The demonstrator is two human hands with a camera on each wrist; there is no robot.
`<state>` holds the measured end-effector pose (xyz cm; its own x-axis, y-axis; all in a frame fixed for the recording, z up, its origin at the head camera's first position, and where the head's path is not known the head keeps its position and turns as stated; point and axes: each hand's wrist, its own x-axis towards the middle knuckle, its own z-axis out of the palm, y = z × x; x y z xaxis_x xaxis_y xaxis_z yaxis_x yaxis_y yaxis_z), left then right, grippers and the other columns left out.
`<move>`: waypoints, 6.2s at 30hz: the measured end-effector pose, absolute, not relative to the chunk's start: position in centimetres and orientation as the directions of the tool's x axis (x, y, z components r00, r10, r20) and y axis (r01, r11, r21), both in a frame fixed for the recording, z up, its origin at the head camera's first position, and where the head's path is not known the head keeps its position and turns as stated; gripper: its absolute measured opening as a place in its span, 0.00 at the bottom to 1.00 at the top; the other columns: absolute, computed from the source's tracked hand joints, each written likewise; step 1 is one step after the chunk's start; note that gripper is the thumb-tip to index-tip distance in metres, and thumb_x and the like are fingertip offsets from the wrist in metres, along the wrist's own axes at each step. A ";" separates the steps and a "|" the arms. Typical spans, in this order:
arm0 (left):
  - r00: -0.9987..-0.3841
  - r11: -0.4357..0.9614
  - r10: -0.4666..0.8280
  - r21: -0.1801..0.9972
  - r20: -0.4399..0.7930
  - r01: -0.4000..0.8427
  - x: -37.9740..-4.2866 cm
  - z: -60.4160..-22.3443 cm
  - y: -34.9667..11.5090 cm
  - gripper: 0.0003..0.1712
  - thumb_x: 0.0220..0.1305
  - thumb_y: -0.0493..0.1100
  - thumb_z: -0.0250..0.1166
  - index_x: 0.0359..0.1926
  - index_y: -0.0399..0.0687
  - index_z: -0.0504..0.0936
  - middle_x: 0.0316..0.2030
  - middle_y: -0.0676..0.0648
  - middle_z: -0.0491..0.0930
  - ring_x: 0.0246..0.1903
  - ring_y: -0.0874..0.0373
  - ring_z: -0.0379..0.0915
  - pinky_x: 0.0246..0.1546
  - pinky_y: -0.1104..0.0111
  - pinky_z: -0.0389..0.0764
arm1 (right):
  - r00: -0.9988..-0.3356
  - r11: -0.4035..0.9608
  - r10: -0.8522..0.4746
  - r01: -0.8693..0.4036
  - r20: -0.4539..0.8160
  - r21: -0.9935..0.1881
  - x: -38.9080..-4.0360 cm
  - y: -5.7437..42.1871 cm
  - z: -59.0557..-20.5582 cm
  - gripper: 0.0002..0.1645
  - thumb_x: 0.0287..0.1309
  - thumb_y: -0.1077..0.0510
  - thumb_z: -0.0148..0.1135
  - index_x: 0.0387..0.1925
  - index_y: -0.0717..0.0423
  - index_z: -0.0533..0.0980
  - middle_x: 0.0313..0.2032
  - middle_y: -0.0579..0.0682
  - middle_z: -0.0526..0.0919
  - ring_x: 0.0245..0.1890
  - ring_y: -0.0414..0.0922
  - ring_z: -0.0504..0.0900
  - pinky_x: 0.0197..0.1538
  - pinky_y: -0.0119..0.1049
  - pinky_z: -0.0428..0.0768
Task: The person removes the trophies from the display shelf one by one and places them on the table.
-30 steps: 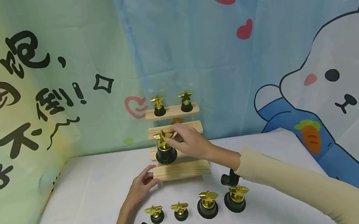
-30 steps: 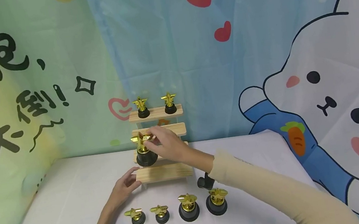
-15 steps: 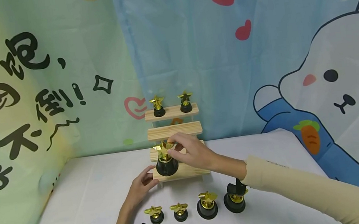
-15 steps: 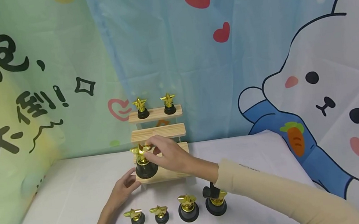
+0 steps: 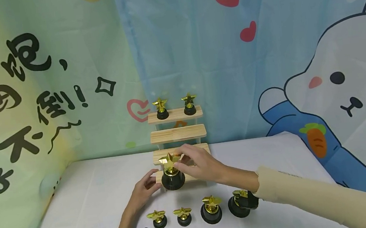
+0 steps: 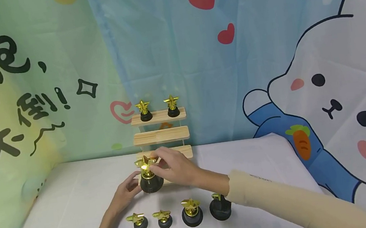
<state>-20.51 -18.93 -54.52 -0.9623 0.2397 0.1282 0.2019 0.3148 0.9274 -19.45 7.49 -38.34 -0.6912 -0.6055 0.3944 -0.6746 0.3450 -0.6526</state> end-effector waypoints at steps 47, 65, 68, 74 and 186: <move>-0.983 0.352 0.167 0.926 0.078 0.133 -20.6 -55.0 -18.5 0.32 0.60 0.41 0.68 0.65 0.45 0.70 0.47 0.39 0.85 0.46 0.55 0.81 0.46 0.77 0.78 | -0.642 0.239 -0.673 -0.658 0.367 -0.714 -11.9 9.7 -41.5 0.09 0.67 0.54 0.57 0.46 0.50 0.74 0.41 0.46 0.81 0.38 0.34 0.80 0.43 0.30 0.82; -0.983 0.355 0.165 0.924 0.086 0.140 -21.3 -56.5 -19.0 0.34 0.60 0.42 0.68 0.66 0.46 0.69 0.47 0.40 0.85 0.46 0.58 0.81 0.46 0.77 0.79 | -0.640 0.234 -0.670 -0.664 0.377 -0.710 -11.0 9.7 -42.8 0.07 0.67 0.54 0.58 0.45 0.49 0.74 0.39 0.45 0.80 0.37 0.32 0.79 0.41 0.29 0.81; -0.980 0.343 0.171 0.926 0.102 0.156 -21.4 -56.8 -19.1 0.34 0.59 0.43 0.69 0.66 0.47 0.70 0.47 0.42 0.85 0.45 0.60 0.81 0.47 0.77 0.79 | -0.633 0.219 -0.676 -0.662 0.378 -0.717 -10.7 9.7 -43.3 0.07 0.67 0.54 0.58 0.44 0.50 0.74 0.39 0.46 0.80 0.36 0.32 0.79 0.40 0.27 0.80; -0.977 0.345 0.182 0.923 0.113 0.171 -21.4 -56.9 -19.0 0.35 0.59 0.44 0.69 0.66 0.45 0.69 0.47 0.41 0.85 0.45 0.62 0.81 0.46 0.76 0.79 | -0.615 0.206 -0.677 -0.685 0.404 -0.698 -10.6 9.7 -44.2 0.07 0.66 0.56 0.58 0.44 0.50 0.74 0.39 0.45 0.80 0.36 0.32 0.79 0.40 0.26 0.80; -0.971 0.366 0.215 0.913 0.106 0.181 -20.1 -54.1 -18.6 0.34 0.62 0.43 0.67 0.67 0.40 0.68 0.46 0.40 0.85 0.46 0.58 0.81 0.47 0.74 0.80 | -0.559 0.306 -0.613 -0.820 0.559 -0.484 -16.2 10.8 -44.1 0.14 0.59 0.59 0.64 0.47 0.51 0.74 0.42 0.45 0.79 0.35 0.37 0.80 0.40 0.28 0.80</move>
